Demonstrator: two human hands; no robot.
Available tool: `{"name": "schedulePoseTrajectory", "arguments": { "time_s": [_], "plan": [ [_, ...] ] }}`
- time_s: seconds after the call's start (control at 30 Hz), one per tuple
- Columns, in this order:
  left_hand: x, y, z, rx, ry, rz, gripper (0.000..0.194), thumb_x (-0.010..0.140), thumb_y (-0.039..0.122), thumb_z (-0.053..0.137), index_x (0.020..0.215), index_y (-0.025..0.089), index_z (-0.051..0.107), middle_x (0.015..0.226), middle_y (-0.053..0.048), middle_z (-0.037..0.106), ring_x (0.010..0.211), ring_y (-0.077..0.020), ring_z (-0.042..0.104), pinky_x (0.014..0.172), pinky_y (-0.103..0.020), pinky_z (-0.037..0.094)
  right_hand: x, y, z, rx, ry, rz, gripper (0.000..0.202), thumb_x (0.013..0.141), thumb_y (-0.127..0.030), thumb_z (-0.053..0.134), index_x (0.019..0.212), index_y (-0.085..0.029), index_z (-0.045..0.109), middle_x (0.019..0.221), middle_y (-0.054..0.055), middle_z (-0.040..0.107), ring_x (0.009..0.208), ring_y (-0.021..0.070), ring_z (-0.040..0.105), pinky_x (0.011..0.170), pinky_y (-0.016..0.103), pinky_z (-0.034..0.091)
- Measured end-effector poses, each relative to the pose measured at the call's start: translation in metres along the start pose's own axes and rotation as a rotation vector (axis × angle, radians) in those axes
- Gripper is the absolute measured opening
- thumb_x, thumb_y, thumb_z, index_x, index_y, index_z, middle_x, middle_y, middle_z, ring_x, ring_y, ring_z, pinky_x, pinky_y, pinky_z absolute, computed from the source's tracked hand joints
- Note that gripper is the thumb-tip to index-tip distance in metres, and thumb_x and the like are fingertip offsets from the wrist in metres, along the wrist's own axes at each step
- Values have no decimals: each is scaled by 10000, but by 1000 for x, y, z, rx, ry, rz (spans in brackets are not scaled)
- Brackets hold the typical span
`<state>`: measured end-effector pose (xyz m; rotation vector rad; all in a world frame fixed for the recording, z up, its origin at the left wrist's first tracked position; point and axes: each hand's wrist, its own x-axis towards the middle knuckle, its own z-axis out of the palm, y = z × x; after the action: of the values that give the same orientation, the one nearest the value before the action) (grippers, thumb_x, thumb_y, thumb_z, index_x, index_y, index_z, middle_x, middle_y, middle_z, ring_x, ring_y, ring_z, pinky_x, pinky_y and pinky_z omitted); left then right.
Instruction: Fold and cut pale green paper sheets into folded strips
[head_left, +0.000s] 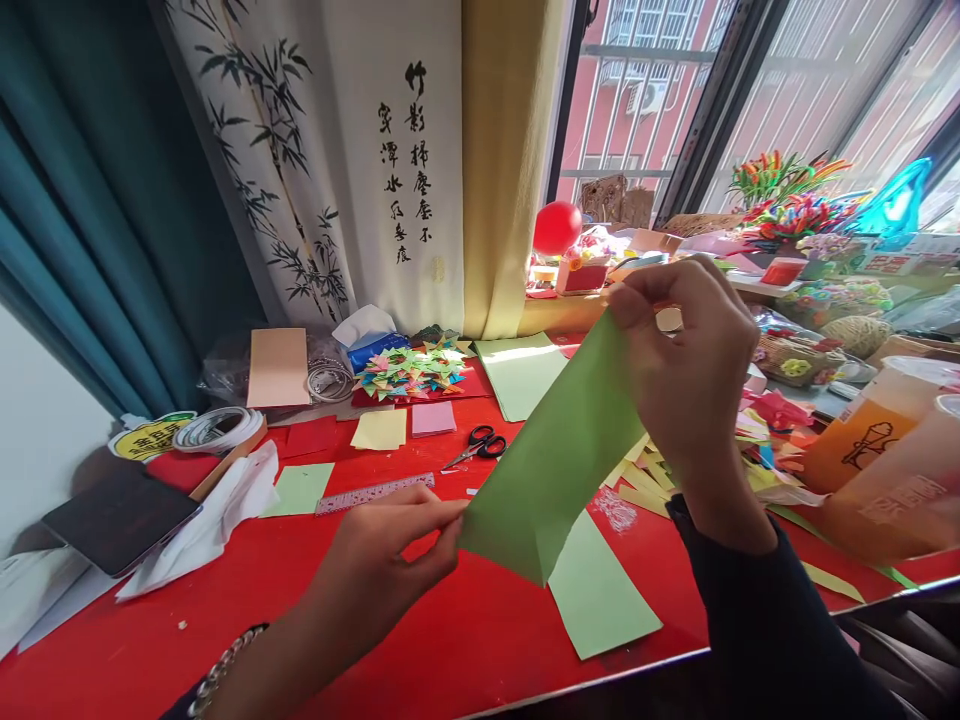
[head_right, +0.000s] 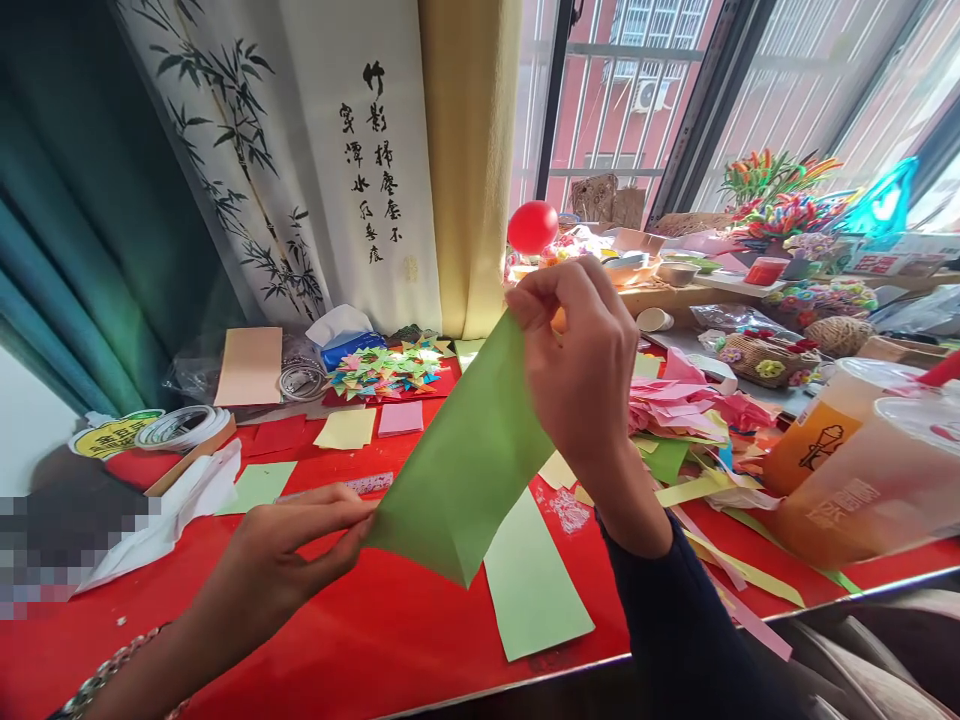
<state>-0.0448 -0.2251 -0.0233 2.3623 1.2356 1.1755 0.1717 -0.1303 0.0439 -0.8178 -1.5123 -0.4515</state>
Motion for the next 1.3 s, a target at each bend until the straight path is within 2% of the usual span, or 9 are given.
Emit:
{"name": "schedulePoseTrajectory", "arguments": {
  "time_s": [0.27, 0.37, 0.47, 0.57, 0.63, 0.73, 0.9, 1.17, 1.3],
  "plan": [
    [-44, -16, 1, 16, -43, -139, 222, 836, 184, 488, 841, 226, 706, 640, -2, 617, 535, -113, 567, 494, -190, 454, 5, 16, -2, -27, 47, -6, 103, 827, -200, 563, 730, -224, 537, 727, 16, 551, 674, 162, 510, 634, 306, 392],
    [-51, -31, -9, 68, -85, -184, 202, 826, 219, 508, 842, 243, 709, 690, -2, 673, 592, -138, 625, 541, -203, 489, 10, 22, -4, -30, 69, 10, 117, 826, -216, 565, 716, -245, 540, 720, 22, 556, 678, 165, 514, 630, 304, 396],
    [-27, -36, -30, 175, 17, -204, 205, 846, 282, 506, 924, 251, 692, 845, -9, 708, 766, -173, 655, 667, -245, 503, 7, 9, 0, 51, -71, -22, 118, 817, -196, 579, 716, -242, 541, 722, 6, 553, 687, 152, 513, 651, 298, 401],
    [19, -25, -42, 271, 134, -148, 308, 848, 354, 520, 1112, 236, 626, 1078, -42, 670, 1004, -212, 594, 842, -318, 454, -5, -19, 12, 164, -172, -43, 120, 805, -150, 583, 712, -212, 540, 719, -10, 538, 673, 130, 504, 640, 287, 407],
    [48, -12, -38, 230, 126, -18, 300, 852, 338, 526, 1100, 207, 633, 1081, -54, 671, 1006, -200, 588, 852, -312, 443, -13, -36, 19, 209, -213, -72, 118, 806, -139, 574, 714, -205, 538, 708, -14, 532, 657, 122, 501, 620, 281, 405],
    [72, 3, -21, 172, 195, 128, 201, 859, 257, 517, 934, 182, 688, 850, -38, 707, 759, -155, 617, 660, -257, 457, -22, -50, 26, 221, -237, -99, 123, 831, -137, 532, 725, -199, 533, 708, -7, 532, 664, 122, 511, 622, 283, 407],
    [69, 12, -5, 130, 296, 116, 162, 828, 212, 551, 752, 172, 689, 630, -4, 653, 564, -120, 541, 533, -242, 401, -25, -47, 24, 205, -233, -68, 132, 854, -139, 489, 739, -199, 510, 730, 7, 537, 680, 132, 501, 620, 286, 404],
    [46, 14, -6, -12, 145, 94, 202, 830, 172, 528, 691, 162, 674, 629, -18, 645, 608, -130, 536, 545, -244, 427, -15, -30, 11, 147, -119, -9, 116, 841, -185, 523, 731, -212, 502, 729, 2, 535, 672, 143, 493, 625, 298, 398],
    [32, 10, -5, 8, 135, 168, 185, 821, 132, 516, 729, 157, 674, 604, -18, 633, 587, -129, 536, 530, -236, 442, -11, -19, 5, 121, -82, -13, 106, 851, -207, 522, 746, -220, 519, 739, 3, 541, 690, 150, 513, 639, 302, 409]
  ]
}}
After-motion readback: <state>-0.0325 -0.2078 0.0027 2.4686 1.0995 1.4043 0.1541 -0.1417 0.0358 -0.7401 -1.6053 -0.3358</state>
